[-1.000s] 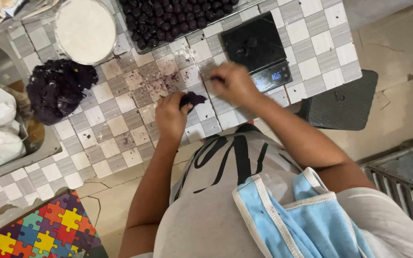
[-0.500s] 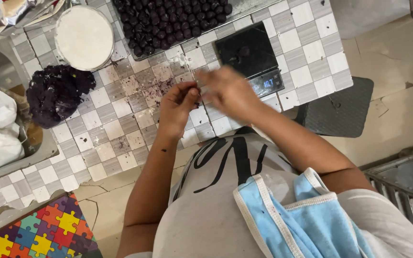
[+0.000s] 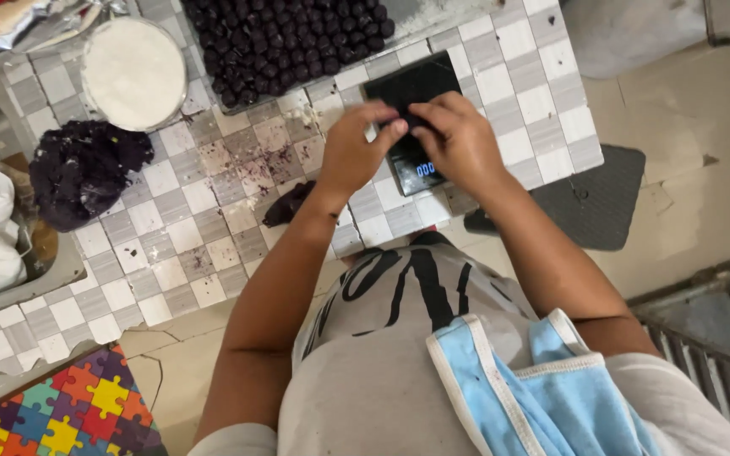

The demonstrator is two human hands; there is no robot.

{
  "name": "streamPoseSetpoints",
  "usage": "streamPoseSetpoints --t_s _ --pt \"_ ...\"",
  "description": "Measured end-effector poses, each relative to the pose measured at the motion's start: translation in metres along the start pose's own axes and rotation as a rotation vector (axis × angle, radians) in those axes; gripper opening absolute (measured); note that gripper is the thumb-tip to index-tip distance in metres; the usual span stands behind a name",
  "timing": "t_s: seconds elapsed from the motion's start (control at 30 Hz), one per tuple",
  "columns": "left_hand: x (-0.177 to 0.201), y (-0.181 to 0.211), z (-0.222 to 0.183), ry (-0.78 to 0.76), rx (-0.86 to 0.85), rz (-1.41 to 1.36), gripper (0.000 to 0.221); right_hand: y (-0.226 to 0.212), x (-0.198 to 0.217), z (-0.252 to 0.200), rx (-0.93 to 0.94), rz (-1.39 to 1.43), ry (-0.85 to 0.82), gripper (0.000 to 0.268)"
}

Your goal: Portioning dough by weight using a digital scale and rolling the portions into small balls.

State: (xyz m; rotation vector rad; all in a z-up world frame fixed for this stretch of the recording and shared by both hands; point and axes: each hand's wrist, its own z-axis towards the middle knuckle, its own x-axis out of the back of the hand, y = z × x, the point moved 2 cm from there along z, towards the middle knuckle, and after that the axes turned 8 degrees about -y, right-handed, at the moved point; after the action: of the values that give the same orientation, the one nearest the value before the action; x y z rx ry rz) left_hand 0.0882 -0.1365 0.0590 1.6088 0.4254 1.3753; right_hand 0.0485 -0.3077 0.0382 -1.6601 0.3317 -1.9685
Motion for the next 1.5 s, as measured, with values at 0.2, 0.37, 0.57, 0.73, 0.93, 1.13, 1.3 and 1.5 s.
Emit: streamPoseSetpoints --t_s 0.2,0.37,0.57,0.73,0.93,1.13,1.3,1.5 --pt "0.019 0.01 -0.022 -0.3 0.275 -0.307 0.027 -0.06 0.021 -0.005 0.203 0.184 0.059 0.03" --pt "0.043 0.01 -0.039 -0.317 0.337 -0.441 0.015 -0.078 -0.004 -0.008 0.293 0.335 -0.049 0.032" --pt "0.086 -0.021 -0.059 -0.131 0.342 -0.136 0.012 -0.042 -0.004 0.016 0.231 0.508 -0.03 0.013" --pt "0.105 -0.017 -0.076 0.023 0.396 -0.144 0.008 -0.03 0.064 0.037 -0.061 0.956 0.029 0.03" --pt "0.088 0.008 -0.075 0.058 0.109 -0.042 0.005 -0.037 0.021 0.04 -0.294 1.28 -0.03 0.036" --pt "0.072 0.027 -0.071 0.308 -0.34 0.418 0.013 -0.102 -0.008 0.027 -0.189 1.095 -0.444 0.033" --pt "0.072 0.027 -0.073 0.339 -0.346 0.549 0.011 -0.106 -0.018 0.019 -0.17 1.341 -0.462 0.041" --pt "0.072 0.009 -0.077 0.275 -0.274 0.489 0.012 -0.094 0.017 0.028 -0.073 0.606 -0.295 0.049"
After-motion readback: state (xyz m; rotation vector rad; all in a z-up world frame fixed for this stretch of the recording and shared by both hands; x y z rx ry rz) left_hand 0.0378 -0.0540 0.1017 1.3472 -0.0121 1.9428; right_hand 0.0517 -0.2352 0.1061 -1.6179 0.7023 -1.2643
